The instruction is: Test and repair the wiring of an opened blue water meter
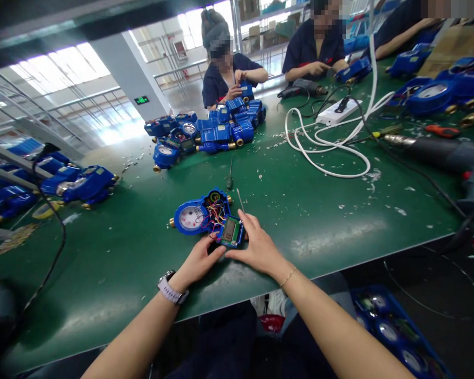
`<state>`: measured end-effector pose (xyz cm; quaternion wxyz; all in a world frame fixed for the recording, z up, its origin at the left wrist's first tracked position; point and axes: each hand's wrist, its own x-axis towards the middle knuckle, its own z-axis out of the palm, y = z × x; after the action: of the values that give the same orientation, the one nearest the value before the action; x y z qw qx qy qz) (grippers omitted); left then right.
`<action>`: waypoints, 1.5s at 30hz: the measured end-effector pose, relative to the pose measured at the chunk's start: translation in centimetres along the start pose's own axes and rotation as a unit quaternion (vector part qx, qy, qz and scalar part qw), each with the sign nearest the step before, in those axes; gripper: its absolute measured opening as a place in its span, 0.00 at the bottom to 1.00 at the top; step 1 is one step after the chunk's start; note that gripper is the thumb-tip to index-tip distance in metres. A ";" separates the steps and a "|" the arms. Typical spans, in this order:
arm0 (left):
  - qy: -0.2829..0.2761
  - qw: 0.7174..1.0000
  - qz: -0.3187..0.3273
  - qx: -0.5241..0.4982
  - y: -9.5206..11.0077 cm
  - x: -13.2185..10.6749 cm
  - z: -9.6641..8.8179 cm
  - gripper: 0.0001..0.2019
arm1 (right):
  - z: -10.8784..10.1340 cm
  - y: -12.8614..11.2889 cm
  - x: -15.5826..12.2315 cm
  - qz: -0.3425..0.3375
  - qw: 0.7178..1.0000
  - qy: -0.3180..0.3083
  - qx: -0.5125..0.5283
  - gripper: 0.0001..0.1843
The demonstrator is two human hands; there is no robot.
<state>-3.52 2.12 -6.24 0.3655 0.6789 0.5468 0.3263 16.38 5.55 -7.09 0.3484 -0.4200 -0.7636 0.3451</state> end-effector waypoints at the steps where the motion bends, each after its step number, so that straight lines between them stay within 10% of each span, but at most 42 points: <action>1: -0.006 1.000 0.001 -0.010 0.1 -0.1 -0.1 0.18 | 0.1 -0.2 0.1 -0.003 1.000 0.000 0.010 0.53; 17: -0.088 0.981 -0.029 -0.172 1.7 -1.1 -0.4 0.26 | -0.5 -3.1 -2.5 0.051 0.997 0.014 0.052 0.30; 35: -0.221 0.971 0.093 -0.027 3.2 -3.0 -1.3 0.18 | -2.1 -3.4 -6.4 0.012 0.997 -0.033 0.073 0.31; 45: -0.199 0.978 0.019 -0.060 1.4 -3.7 -0.6 0.50 | -1.5 -4.2 -6.6 0.035 0.989 -0.050 0.132 0.30</action>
<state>-4.07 -1.66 -4.88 0.5006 0.7176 0.4295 0.2236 18.63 -1.64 -4.45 0.3504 -0.3789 -0.7127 0.4752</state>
